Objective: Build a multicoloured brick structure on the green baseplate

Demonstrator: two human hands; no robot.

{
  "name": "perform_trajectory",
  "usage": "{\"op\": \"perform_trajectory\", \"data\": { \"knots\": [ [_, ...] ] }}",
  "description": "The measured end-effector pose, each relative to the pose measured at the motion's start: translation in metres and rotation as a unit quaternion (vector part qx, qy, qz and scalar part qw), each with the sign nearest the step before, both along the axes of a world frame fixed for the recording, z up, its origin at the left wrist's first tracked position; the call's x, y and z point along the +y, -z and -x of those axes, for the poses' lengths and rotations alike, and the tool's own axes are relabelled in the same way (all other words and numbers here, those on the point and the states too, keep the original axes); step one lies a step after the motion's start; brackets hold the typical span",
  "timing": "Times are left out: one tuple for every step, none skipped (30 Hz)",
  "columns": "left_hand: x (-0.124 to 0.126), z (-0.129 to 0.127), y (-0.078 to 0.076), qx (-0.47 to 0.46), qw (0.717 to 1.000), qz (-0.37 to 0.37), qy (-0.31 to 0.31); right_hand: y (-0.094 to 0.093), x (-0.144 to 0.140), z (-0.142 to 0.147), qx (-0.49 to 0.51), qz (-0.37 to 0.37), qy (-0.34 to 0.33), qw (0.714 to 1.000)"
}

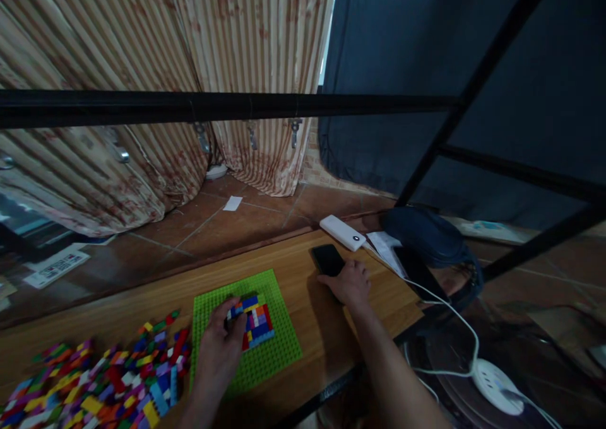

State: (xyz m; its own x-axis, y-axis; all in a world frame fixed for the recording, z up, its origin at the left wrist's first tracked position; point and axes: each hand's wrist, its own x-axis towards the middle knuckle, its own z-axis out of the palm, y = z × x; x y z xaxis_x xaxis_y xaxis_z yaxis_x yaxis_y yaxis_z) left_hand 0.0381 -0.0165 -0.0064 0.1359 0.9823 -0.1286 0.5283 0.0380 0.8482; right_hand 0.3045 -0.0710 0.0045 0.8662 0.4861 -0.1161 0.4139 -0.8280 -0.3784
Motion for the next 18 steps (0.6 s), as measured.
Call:
{"op": "perform_trajectory", "data": {
  "knots": [
    [0.0, 0.0, 0.001, -0.003, 1.0, 0.001, -0.001, -0.001, 0.0, 0.0, 0.003, -0.001, 0.001, 1.0],
    [0.001, 0.0, 0.002, -0.006, 1.0, 0.002, -0.002, -0.001, 0.001, 0.0, 0.004, -0.003, 0.002, 1.0],
    [0.001, 0.0, 0.003, -0.01, 1.0, 0.002, -0.002, -0.002, 0.001, 0.0, 0.005, -0.005, 0.004, 1.0],
    [0.001, 0.001, 0.004, -0.013, 1.0, 0.002, 0.001, -0.002, 0.001, 0.0, 0.005, -0.006, 0.007, 1.0],
    [0.001, 0.001, 0.004, -0.015, 1.0, 0.001, 0.003, -0.002, 0.001, 0.0, 0.005, -0.007, 0.009, 1.0],
    [0.001, 0.001, 0.004, -0.015, 1.0, -0.001, 0.004, -0.002, 0.0, 0.0, 0.005, -0.009, 0.01, 1.0],
    [0.001, 0.001, 0.004, -0.014, 1.0, -0.004, 0.005, -0.002, 0.0, 0.001, 0.005, -0.011, 0.009, 1.0],
    [0.0, 0.0, 0.004, -0.012, 1.0, -0.005, 0.005, -0.002, 0.0, 0.001, 0.004, -0.012, 0.008, 1.0],
    [0.0, 0.0, 0.003, -0.01, 1.0, -0.005, 0.004, -0.002, 0.0, 0.001, 0.005, -0.012, 0.004, 1.0],
    [0.0, 0.0, 0.003, -0.008, 1.0, -0.005, 0.003, -0.002, -0.001, 0.001, 0.006, -0.011, 0.001, 1.0],
    [0.0, 0.0, 0.002, -0.009, 1.0, -0.005, 0.002, -0.002, -0.001, 0.0, 0.007, -0.01, -0.001, 1.0],
    [0.0, 0.0, 0.002, -0.009, 1.0, -0.006, 0.001, -0.002, -0.001, -0.001, 0.009, -0.008, -0.003, 1.0],
    [0.0, 0.0, 0.002, -0.009, 1.0, -0.008, 0.0, 0.0, -0.002, -0.002, 0.01, -0.007, -0.005, 1.0],
    [0.0, 0.0, 0.002, -0.01, 1.0, -0.01, -0.001, 0.001, -0.003, -0.005, 0.012, -0.009, -0.007, 1.0],
    [0.0, 0.0, 0.002, -0.01, 1.0, -0.012, -0.002, 0.004, -0.004, -0.009, 0.013, -0.014, -0.011, 1.0],
    [0.0, 0.0, 0.002, -0.01, 1.0, -0.013, -0.001, 0.007, -0.005, -0.014, 0.013, -0.024, -0.017, 0.999],
    [0.0, 0.0, 0.002, -0.01, 1.0, -0.014, 0.001, 0.01, -0.006, -0.019, 0.01, -0.043, -0.025, 0.999],
    [0.0, 0.0, 0.002, -0.012, 1.0, -0.015, 0.003, 0.013, -0.008, -0.025, 0.004, -0.066, -0.035, 0.997]
  ]
}}
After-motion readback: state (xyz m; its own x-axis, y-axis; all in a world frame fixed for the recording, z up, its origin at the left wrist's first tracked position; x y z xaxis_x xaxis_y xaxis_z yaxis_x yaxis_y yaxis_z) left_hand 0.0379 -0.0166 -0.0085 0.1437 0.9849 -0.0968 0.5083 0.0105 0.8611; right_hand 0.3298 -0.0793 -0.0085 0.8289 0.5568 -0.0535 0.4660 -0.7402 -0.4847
